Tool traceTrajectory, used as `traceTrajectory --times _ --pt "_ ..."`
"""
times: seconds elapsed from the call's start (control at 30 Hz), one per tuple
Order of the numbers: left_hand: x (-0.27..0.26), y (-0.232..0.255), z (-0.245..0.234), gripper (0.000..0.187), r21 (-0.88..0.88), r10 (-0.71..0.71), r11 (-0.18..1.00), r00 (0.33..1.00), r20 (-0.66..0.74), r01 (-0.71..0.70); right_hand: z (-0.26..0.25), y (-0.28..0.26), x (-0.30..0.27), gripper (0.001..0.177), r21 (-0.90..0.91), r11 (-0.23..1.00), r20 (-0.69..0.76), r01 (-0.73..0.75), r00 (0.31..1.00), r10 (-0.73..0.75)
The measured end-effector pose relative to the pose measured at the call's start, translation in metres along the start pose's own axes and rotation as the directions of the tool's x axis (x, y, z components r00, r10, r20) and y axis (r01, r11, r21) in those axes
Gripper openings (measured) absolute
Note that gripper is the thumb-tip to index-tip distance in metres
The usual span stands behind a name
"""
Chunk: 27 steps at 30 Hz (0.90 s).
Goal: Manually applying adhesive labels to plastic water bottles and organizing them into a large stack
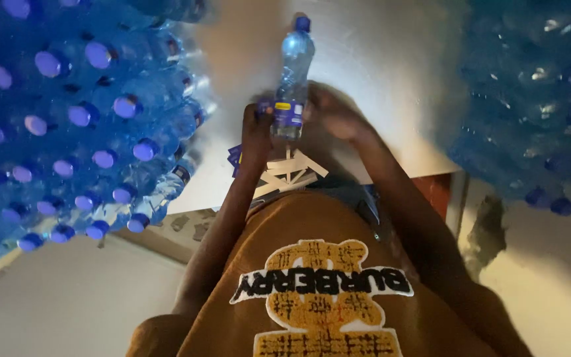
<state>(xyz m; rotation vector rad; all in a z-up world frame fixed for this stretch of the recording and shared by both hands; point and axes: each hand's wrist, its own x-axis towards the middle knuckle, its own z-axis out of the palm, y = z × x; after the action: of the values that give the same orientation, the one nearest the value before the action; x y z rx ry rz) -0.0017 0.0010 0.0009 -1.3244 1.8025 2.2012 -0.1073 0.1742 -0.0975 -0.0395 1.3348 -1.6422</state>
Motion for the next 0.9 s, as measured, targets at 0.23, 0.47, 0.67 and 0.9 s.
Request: traceTrajectory --times 0.23,0.47,0.67,0.9 --pt "0.023 -0.043 0.006 0.032 -0.008 0.127 0.992 0.991 0.040 -0.127 0.047 -0.052 0.061 0.040 -0.023 0.999 -0.441 -0.044 0.897 0.029" --pt "0.014 -0.019 -0.001 0.057 -0.006 0.100 0.995 0.993 0.070 -0.099 0.076 -0.069 0.033 0.046 0.580 0.783 -0.252 0.224 0.964 -0.089" --pt "0.010 0.003 -0.013 0.050 0.031 0.219 0.975 0.972 0.088 -0.222 0.081 -0.101 0.010 0.057 0.191 0.973 -0.174 0.132 0.980 -0.099" --pt "0.044 -0.043 -0.060 0.040 -0.615 -0.409 0.749 0.902 -0.138 0.246 0.140 -0.114 0.038 0.037 -0.531 0.800 -0.077 0.280 0.924 -0.374"
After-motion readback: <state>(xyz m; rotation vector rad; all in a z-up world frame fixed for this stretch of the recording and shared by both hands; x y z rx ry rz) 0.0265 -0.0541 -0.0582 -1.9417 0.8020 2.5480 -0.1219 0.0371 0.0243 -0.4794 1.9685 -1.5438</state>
